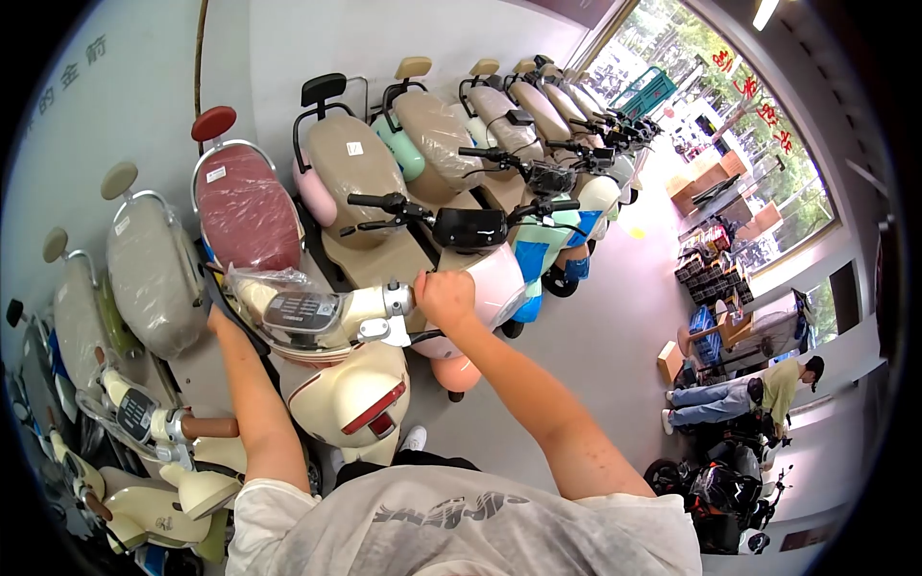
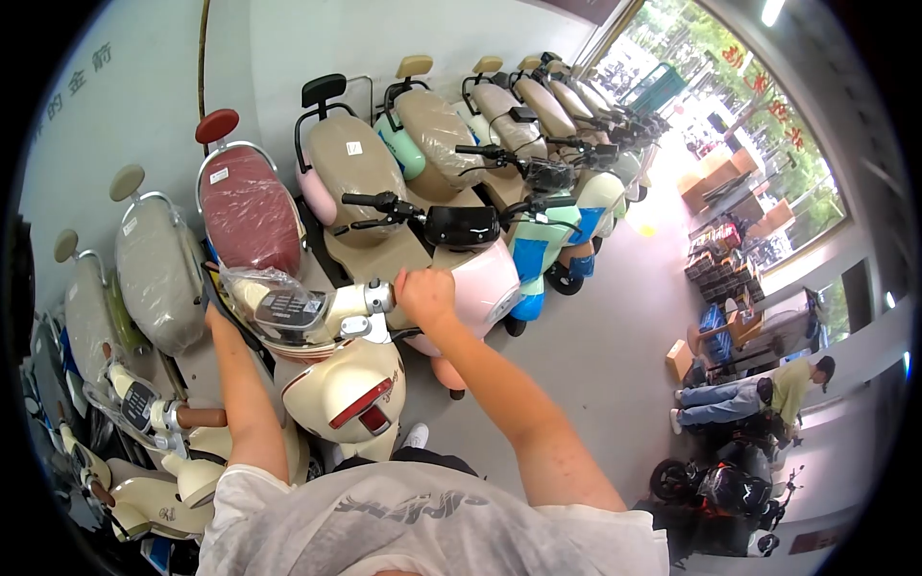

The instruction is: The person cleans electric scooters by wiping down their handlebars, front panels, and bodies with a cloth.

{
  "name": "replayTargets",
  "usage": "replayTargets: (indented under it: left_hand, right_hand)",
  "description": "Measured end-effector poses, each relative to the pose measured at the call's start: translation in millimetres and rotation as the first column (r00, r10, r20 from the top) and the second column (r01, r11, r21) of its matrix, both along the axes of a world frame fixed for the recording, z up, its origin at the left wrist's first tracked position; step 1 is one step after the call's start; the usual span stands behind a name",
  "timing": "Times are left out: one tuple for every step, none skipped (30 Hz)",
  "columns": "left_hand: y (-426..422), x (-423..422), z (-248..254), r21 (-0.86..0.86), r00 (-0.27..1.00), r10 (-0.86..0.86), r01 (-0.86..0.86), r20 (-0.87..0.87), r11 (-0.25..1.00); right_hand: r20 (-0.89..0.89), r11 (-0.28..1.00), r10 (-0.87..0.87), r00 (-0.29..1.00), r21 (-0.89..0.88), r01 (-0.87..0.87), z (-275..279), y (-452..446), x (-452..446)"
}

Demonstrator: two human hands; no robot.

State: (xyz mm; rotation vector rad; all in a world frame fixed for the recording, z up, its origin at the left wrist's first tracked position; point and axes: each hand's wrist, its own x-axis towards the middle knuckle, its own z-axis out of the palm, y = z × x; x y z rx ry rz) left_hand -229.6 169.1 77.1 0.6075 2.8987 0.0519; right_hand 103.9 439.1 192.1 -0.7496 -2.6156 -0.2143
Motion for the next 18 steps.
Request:
replayTargets:
  left_hand:
    - [-7, -8, -8, -0.605, 0.846, -0.513, 0.334, -0.147, 0.723]
    - [-14, -17, -17, -0.838, 0.519, -0.840, 0.381, -0.156, 0.390]
    - [-9, -24, -42, -0.955, 0.503, -0.847, 0.125, -0.172, 0.269]
    - [-2, -29, -64, -0.981, 0.485, -0.855, -0.146, -0.183, 0.127]
    - [-2, -27, -66, -0.957, 0.471, -0.861, -0.283, -0.192, 0.059]
    - [-1, -25, -66, -0.911, 0.461, -0.866, -0.413, -0.193, -0.017]
    - [0, -26, -65, -0.856, 0.470, -0.869, -0.503, -0.156, -0.119]
    - [1, -27, -63, -0.811, 0.478, -0.872, -0.547, -0.101, -0.206]
    - [2, -29, -60, -0.767, 0.490, -0.871, -0.569, -0.026, -0.298]
    - [3, -31, -57, -0.728, 0.503, -0.864, -0.582, 0.027, -0.362]
    - [4, -31, -54, -0.692, 0.509, -0.858, -0.595, 0.070, -0.409]
    - [5, -33, -53, -0.659, 0.514, -0.851, -0.604, 0.109, -0.449]
    - [6, -32, -51, -0.637, 0.513, -0.847, -0.609, 0.137, -0.472]
    - [8, -33, -50, -0.615, 0.517, -0.841, -0.614, 0.160, -0.495]
    - [8, -32, -49, -0.593, 0.514, -0.838, -0.622, 0.182, -0.510]
    - [8, -29, -50, -0.575, 0.516, -0.832, -0.624, 0.204, -0.528]
    - [8, -29, -50, -0.557, 0.521, -0.824, -0.626, 0.221, -0.545]
    - [8, -28, -50, -0.542, 0.523, -0.820, -0.630, 0.235, -0.557]
  right_hand:
    - [-0.002, 1.000, -0.011, 1.000, -0.021, 0.011, 0, -1, 0]
    - [-0.005, 1.000, -0.014, 1.000, -0.010, 0.014, 0, 0, -1]
    - [-0.003, 1.000, -0.014, 1.000, -0.011, 0.014, -2, 1, -1]
    - [-0.003, 1.000, -0.015, 1.000, -0.014, 0.015, -4, 1, -1]
    - [0.004, 0.999, -0.030, 1.000, -0.023, 0.030, -2, 1, -1]
    - [-0.001, 0.999, -0.035, 0.999, -0.021, 0.035, -3, 1, -1]
    - [0.000, 0.999, -0.026, 1.000, -0.029, 0.026, -3, 0, -1]
    - [0.000, 0.999, -0.019, 1.000, -0.037, 0.019, -2, 0, -1]
    - [-0.009, 0.999, -0.029, 1.000, -0.033, 0.029, -4, 0, 0]
    - [0.005, 1.000, -0.018, 1.000, -0.020, 0.018, -5, 1, -1]
    - [0.018, 1.000, -0.010, 1.000, -0.008, 0.010, -7, 1, -1]
    - [0.005, 1.000, -0.023, 1.000, -0.001, 0.023, -8, 3, -1]
    - [0.042, 0.999, -0.041, 0.998, -0.017, 0.041, -9, 3, -3]
    - [0.080, 0.998, -0.057, 0.995, -0.035, 0.060, -10, 3, -3]
    - [0.098, 0.998, -0.061, 0.993, -0.013, 0.063, -9, 4, -3]
    - [0.090, 0.997, -0.070, 0.993, -0.013, 0.071, -10, 3, -2]
    - [0.112, 0.996, -0.087, 0.990, -0.022, 0.090, -12, 3, -4]
    - [0.134, 0.994, -0.103, 0.986, -0.028, 0.107, -12, 3, -5]
